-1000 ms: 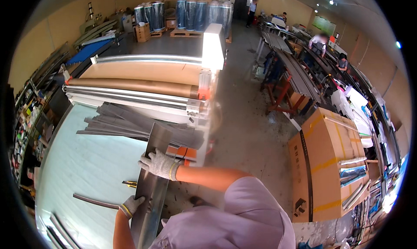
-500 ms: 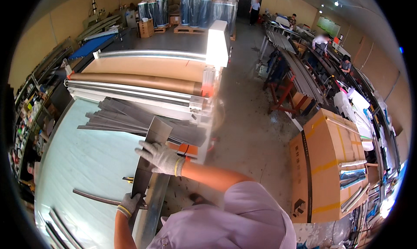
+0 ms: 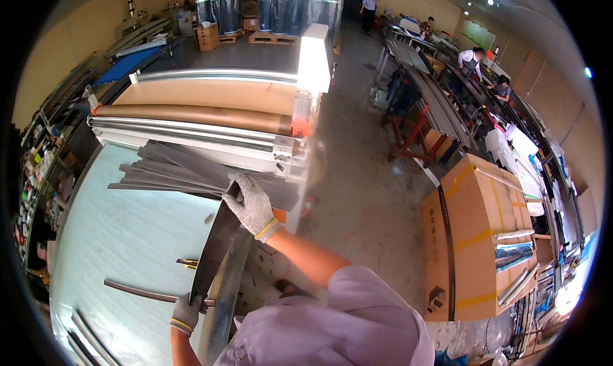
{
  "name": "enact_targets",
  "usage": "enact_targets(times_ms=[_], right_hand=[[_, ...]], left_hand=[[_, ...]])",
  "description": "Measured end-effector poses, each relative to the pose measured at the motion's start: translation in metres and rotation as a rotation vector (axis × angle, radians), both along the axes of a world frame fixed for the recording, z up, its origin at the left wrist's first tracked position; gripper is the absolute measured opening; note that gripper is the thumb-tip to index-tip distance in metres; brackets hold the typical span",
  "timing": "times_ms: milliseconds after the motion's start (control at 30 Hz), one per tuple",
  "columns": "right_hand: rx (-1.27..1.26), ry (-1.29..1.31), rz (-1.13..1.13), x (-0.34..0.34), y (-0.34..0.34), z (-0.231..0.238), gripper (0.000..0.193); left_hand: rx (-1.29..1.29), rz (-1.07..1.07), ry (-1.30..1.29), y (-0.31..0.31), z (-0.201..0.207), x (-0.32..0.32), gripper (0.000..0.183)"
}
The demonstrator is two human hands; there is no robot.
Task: The person picks up a strip of material from a stack, places it on a work table, and uses a utility knife and a metal ruler to cut the material into sections. The person repeats this process for another strip, placing the cut pieces aside.
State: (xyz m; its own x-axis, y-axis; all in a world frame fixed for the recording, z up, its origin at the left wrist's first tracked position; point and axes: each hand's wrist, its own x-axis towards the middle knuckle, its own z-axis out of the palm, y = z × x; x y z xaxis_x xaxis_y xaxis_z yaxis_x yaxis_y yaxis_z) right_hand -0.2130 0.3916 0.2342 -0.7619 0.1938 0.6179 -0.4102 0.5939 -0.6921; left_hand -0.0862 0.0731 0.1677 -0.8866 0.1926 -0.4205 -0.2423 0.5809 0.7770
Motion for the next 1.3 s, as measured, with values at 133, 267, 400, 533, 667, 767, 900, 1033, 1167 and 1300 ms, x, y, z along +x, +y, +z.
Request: enact_targets(times_ms=[133,267,400,533,667,767,900,1033,1167,1300], right_hand=[[-0.112,0.055,0.032,0.009,-0.006,0.005,0.053],[-0.179,0.041,0.037,0.02,-0.014,0.021,0.058],[-0.19,0.056,0.015,0.022,-0.016,0.028,0.057],[-0.216,0.133,0.009,0.019,-0.019,0.028,0.055],[-0.19,0.112,0.004,0.021,-0.021,0.033,0.055],[-0.169,0.177,0.014,0.021,-0.022,0.037,0.057],[-0.485,0.052,0.154,0.027,-0.032,0.045,0.061],[-0.532,0.058,0.116,0.025,-0.032,0.048,0.062],[-0.396,0.091,0.043,0.027,-0.038,0.058,0.058],[-0.4,0.093,0.059,0.027,-0.041,0.058,0.054]], left_hand=[[0.044,0.014,0.002,0.002,0.012,0.007,0.027],[-0.042,-0.001,0.046,-0.008,0.001,0.009,0.027],[-0.062,0.004,0.083,-0.005,0.007,0.009,0.028],[-0.086,-0.017,0.12,-0.001,0.015,0.008,0.029],[-0.058,0.022,0.093,0.002,0.02,0.011,0.03],[-0.082,0.024,0.132,0.003,0.024,0.014,0.028],[-0.24,0.009,0.272,0.005,0.031,0.015,0.022],[-0.328,0.06,0.358,0.011,0.032,0.014,0.018],[-0.248,0.113,0.356,0.006,0.031,0.019,0.018],[-0.23,0.106,0.357,0.003,0.032,0.022,0.02]])
